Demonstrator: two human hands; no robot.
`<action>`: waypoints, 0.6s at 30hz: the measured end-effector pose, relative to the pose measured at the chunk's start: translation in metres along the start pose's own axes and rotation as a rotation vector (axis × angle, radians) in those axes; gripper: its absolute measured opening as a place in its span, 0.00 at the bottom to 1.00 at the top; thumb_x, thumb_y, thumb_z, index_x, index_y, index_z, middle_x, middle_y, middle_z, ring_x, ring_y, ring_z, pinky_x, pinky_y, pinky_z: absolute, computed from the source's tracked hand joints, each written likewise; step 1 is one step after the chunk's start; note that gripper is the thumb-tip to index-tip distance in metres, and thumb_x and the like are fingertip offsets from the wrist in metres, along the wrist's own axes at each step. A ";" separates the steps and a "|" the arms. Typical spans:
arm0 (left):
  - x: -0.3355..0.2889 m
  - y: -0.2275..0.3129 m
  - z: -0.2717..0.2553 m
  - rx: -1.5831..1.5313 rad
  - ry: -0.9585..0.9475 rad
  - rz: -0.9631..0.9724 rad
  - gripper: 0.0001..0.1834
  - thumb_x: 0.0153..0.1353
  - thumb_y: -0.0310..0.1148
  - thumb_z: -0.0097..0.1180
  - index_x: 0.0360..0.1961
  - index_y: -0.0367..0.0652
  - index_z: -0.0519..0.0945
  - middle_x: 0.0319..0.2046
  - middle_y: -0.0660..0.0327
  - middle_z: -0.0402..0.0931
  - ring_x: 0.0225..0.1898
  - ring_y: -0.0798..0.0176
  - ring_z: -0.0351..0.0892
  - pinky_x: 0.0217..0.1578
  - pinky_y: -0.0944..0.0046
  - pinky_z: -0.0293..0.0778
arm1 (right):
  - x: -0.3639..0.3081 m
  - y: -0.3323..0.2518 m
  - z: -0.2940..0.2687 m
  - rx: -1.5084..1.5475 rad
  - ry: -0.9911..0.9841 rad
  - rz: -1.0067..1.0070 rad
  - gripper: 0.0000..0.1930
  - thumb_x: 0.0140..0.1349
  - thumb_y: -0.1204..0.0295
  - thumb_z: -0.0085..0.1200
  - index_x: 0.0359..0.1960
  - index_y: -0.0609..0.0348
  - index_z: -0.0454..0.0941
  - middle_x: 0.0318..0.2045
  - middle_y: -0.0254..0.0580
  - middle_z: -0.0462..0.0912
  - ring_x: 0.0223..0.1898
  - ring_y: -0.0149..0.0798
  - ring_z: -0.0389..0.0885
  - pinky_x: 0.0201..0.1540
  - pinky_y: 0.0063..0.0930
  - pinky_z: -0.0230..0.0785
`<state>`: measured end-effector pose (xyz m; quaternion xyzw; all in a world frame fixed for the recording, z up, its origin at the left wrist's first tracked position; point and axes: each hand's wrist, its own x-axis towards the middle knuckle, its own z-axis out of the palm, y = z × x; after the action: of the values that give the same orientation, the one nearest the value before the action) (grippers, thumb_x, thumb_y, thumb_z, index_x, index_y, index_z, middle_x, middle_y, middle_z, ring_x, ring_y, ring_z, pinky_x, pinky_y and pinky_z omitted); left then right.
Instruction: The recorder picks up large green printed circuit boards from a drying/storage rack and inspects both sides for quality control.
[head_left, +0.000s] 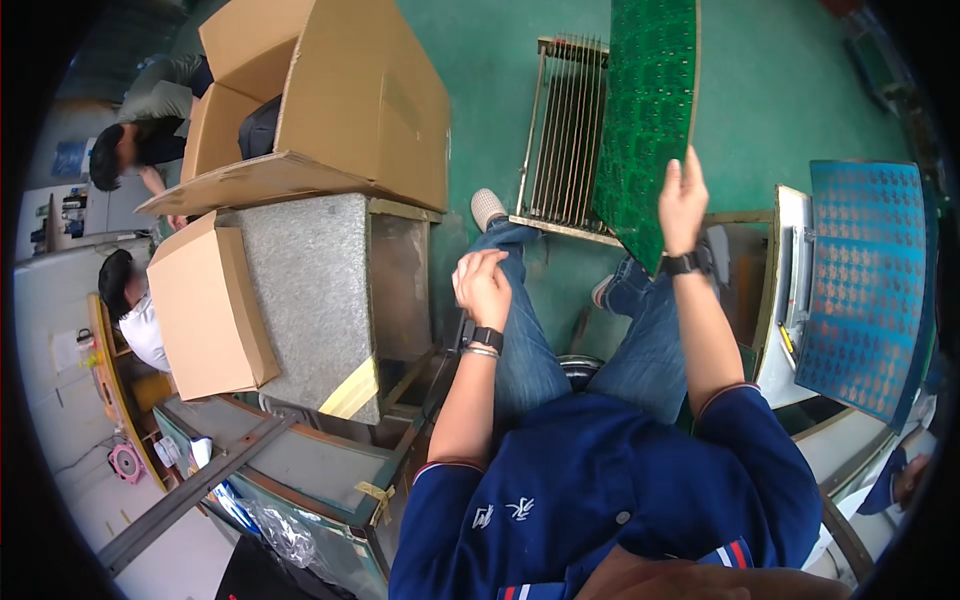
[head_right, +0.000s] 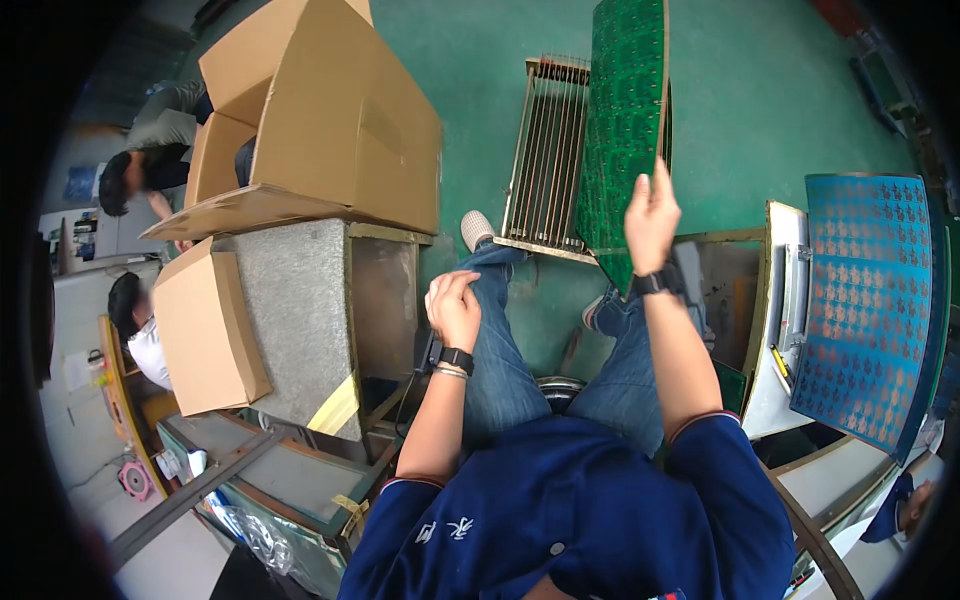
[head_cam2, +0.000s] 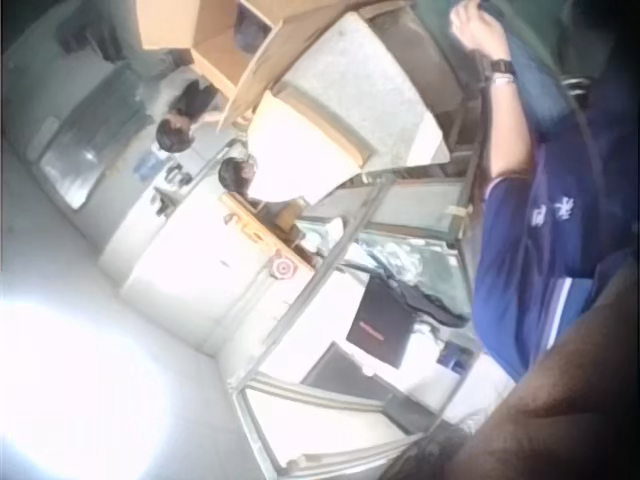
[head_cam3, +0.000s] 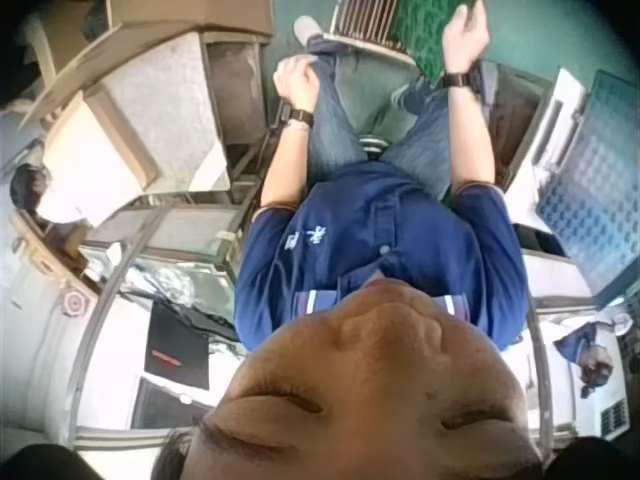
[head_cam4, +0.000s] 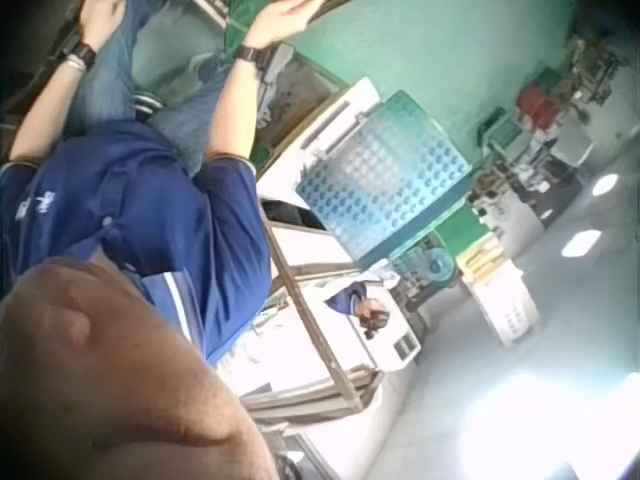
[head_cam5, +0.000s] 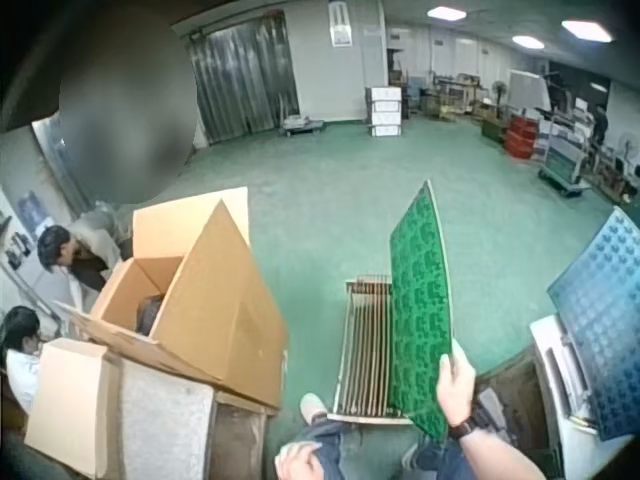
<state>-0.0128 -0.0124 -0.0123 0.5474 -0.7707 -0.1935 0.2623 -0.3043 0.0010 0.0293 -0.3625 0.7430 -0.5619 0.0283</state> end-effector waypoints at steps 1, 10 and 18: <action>0.001 -0.001 0.003 0.001 -0.014 -0.005 0.10 0.49 0.22 0.50 0.29 0.49 0.81 0.34 0.67 0.79 0.43 0.59 0.73 0.47 0.62 0.65 | -0.004 0.011 0.011 -0.094 0.010 -0.044 0.19 0.64 0.73 0.44 0.57 0.65 0.65 0.43 0.56 0.79 0.42 0.37 0.79 0.45 0.27 0.69; 0.008 -0.005 0.011 0.112 -0.052 -0.002 0.10 0.47 0.24 0.50 0.29 0.49 0.81 0.34 0.66 0.78 0.44 0.58 0.73 0.49 0.59 0.64 | 0.005 0.065 0.045 -0.290 -0.038 0.049 0.18 0.61 0.74 0.45 0.54 0.61 0.68 0.36 0.61 0.78 0.34 0.56 0.79 0.36 0.40 0.71; 0.011 0.001 0.009 0.158 -0.124 -0.030 0.10 0.47 0.24 0.51 0.29 0.49 0.80 0.34 0.67 0.78 0.45 0.59 0.73 0.49 0.59 0.64 | 0.042 0.088 0.092 -0.513 -0.175 0.368 0.19 0.60 0.71 0.46 0.55 0.52 0.70 0.42 0.57 0.77 0.43 0.56 0.77 0.46 0.43 0.70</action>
<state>-0.0220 -0.0226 -0.0161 0.5650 -0.7900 -0.1695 0.1672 -0.3383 -0.0882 -0.0644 -0.2645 0.9080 -0.3087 0.1010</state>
